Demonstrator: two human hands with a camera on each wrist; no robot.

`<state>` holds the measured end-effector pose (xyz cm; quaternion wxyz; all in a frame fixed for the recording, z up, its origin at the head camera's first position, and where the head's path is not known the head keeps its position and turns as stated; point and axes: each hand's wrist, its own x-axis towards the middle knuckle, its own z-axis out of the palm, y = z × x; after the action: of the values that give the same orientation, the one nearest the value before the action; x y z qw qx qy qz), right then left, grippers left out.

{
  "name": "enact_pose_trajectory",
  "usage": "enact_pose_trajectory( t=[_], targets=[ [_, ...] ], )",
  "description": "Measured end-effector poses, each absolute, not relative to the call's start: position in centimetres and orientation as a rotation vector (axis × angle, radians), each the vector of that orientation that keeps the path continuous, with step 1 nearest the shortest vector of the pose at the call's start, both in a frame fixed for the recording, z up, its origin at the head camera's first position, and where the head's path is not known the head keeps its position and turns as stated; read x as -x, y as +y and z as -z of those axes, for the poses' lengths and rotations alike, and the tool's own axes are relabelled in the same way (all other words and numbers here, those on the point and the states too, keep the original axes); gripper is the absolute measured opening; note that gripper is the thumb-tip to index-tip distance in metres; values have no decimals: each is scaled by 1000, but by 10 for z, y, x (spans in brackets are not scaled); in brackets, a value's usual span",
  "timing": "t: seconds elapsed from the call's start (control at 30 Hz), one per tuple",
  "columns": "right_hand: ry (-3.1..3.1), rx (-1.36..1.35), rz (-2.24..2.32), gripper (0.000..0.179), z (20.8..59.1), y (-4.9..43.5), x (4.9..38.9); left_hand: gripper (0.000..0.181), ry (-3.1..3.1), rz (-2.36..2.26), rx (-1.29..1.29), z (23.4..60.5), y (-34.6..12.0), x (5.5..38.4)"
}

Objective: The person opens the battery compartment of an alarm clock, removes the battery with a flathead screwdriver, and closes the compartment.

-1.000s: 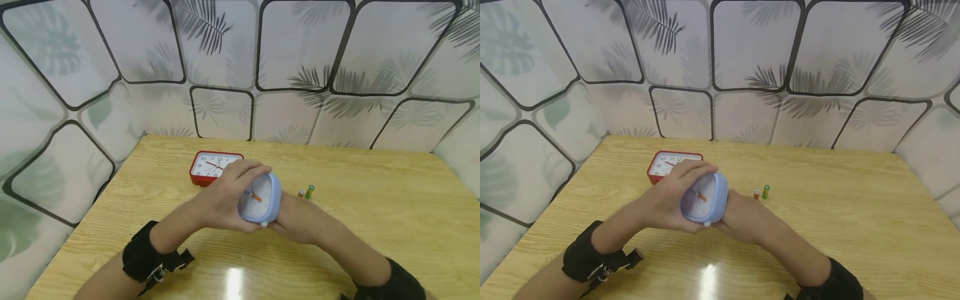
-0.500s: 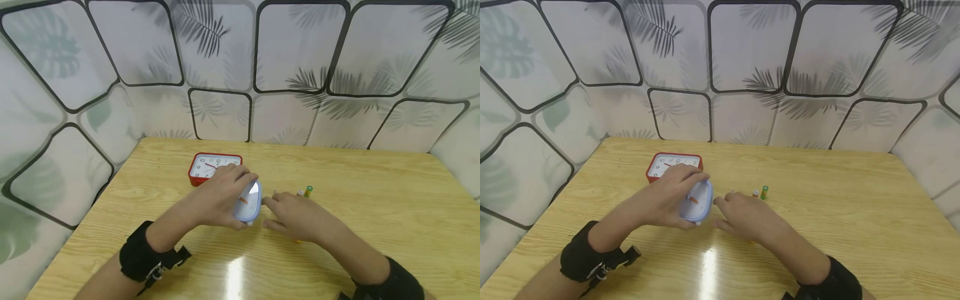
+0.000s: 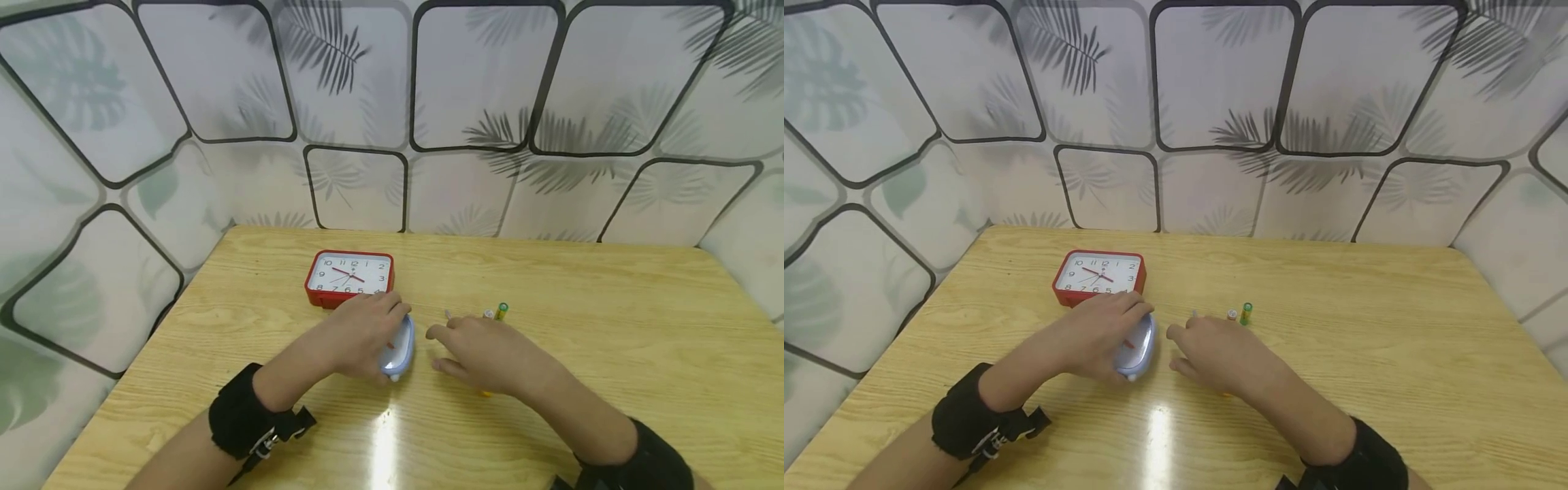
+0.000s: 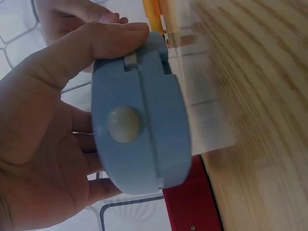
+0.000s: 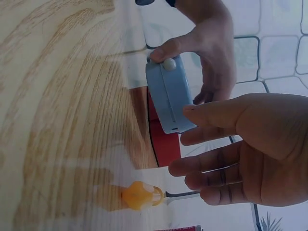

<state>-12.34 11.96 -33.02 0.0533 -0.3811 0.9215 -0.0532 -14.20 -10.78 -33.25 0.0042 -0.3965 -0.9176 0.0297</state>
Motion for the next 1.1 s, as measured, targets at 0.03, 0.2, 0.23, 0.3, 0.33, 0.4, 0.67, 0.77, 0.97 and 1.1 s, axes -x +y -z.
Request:
enact_pose_trajectory(
  t=[0.03,0.2,0.23,0.3,0.33,0.4,0.67,0.77,0.97,1.1],
  targets=[
    [2797,1157,159,33,330,120,123,96,-2892,-113,1237,333,-108,142],
    [2782,1116,165,31,327,119,124,90,-2988,-189,1204,332,-110,144],
    [2781,1109,167,30,327,119,124,89,-3018,-196,1193,331,-111,144],
    [2779,1095,168,29,326,119,124,88,-3093,-200,1164,329,-113,145],
    [2778,1087,171,28,326,119,123,88,-3128,-202,1148,328,-114,146],
    [2771,1069,183,26,327,119,123,88,-3216,-196,1111,326,-116,146],
    [2698,1045,222,20,331,120,121,89,-3413,-169,976,320,-122,145],
    [2686,1036,220,20,332,121,120,86,-3411,-153,961,319,-124,145],
    [2690,1048,240,11,334,120,120,85,-3424,-157,936,317,-124,145],
    [2690,1023,254,12,334,119,120,86,-3440,-176,913,318,-124,146]
  ],
)
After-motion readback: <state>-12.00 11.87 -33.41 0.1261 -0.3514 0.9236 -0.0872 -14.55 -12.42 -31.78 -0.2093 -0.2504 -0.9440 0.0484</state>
